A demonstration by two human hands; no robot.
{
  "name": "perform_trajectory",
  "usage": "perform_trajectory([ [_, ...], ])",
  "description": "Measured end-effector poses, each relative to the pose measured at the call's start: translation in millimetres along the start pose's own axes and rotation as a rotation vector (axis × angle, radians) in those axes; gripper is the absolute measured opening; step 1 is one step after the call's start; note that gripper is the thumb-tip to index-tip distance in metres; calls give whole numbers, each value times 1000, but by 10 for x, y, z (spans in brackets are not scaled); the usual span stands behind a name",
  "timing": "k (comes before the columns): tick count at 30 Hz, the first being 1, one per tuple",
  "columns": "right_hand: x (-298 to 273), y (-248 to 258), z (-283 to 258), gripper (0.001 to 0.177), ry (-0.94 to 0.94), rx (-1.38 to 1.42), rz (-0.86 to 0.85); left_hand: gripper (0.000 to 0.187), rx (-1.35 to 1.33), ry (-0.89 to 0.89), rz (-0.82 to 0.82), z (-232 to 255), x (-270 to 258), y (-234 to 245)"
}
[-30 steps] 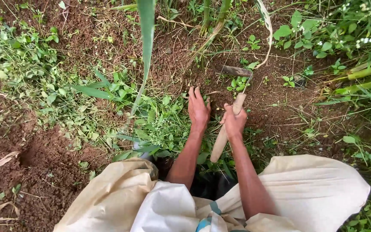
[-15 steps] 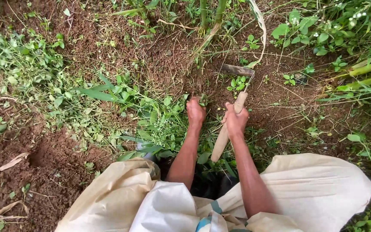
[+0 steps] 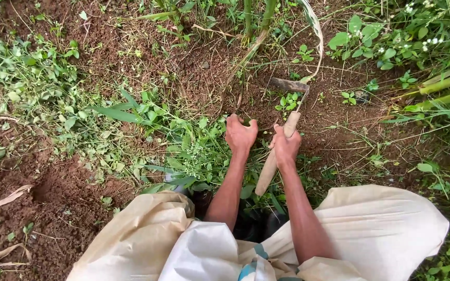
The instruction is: The person uses a hoe to loosen soil and remove weeds around the base of corn plants. They repeatedly strike the ground with the tool and pull out uprooted weeds by hand.
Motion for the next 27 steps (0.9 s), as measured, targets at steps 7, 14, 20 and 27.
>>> perform_trajectory([
  [7, 49, 59, 77, 8, -56, 11, 20, 39, -247, 142, -153, -336, 571, -438],
  [14, 87, 131, 36, 12, -32, 52, 42, 35, -50, -64, -294, -401, 454, -529],
  [20, 62, 216, 17, 8, -38, 201, 93, 35, 310, -58, -410, -120, 9, -401],
  [27, 121, 317, 141, 7, -62, 250, 123, 64, -156, 25, -57, 388, 70, -81],
])
Point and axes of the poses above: each hand's wrist, its own x-axis towards the middle knuckle, its own y-axis out of the back of the hand, z = x × y, the point moved 1 cm from there along x, towards the middle knuckle, and after that the axes turned 10 degrees about -z, right-handed, at the moved point
